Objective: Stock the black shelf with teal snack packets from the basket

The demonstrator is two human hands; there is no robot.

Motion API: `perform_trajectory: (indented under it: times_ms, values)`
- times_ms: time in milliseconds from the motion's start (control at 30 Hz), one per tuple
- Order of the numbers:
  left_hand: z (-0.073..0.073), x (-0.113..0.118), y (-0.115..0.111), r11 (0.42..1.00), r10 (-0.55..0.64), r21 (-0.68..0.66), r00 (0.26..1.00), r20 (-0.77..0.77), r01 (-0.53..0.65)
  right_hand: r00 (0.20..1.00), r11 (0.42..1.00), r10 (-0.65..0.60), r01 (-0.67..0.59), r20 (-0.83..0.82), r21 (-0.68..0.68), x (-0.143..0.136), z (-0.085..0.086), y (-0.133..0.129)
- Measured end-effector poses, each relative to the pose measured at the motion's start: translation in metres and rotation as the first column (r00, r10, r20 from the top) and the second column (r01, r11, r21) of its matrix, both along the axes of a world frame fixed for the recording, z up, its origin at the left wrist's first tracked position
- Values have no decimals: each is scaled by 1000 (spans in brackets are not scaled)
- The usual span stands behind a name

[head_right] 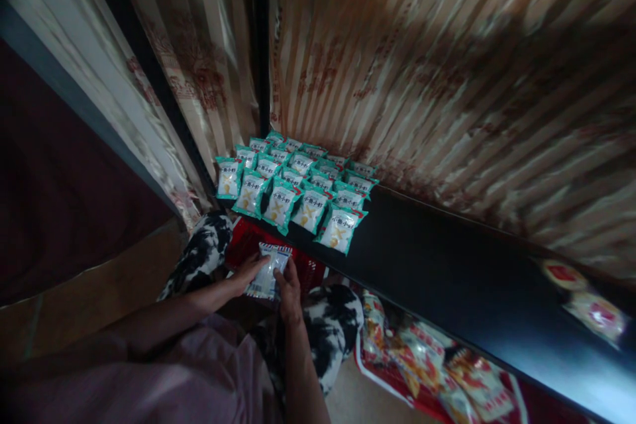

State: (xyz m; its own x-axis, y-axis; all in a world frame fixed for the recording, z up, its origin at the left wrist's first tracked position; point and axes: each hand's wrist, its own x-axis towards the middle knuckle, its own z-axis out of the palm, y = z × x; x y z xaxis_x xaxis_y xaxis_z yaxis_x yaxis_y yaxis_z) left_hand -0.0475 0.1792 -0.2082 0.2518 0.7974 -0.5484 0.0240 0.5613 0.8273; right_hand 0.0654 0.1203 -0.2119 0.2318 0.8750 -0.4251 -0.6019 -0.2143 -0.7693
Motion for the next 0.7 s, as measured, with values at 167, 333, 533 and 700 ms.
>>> perform_trajectory:
  times_ms: [167, 333, 533, 700]
  values:
    - [6, -2, -2, 1000, 19, 20, 1000, 4, -19, 1000, 1000, 2, -2, 17, -29, -1, -3, -4]
    - [13, 1, -8, 999, 39, 36, 999, 23, -39, 996, 997, 71, -69, 46, -43, 0, -4, -12]
    - [10, 8, -13, 996, 64, 58, 998, 14, -65, 983, 986, 169, -168, 69, -23, 6, 1, -16]
    - [6, 8, -10, 993, 54, 102, 998, -17, -52, 992, 993, 115, -114, 52, -18, 5, -5, -14]
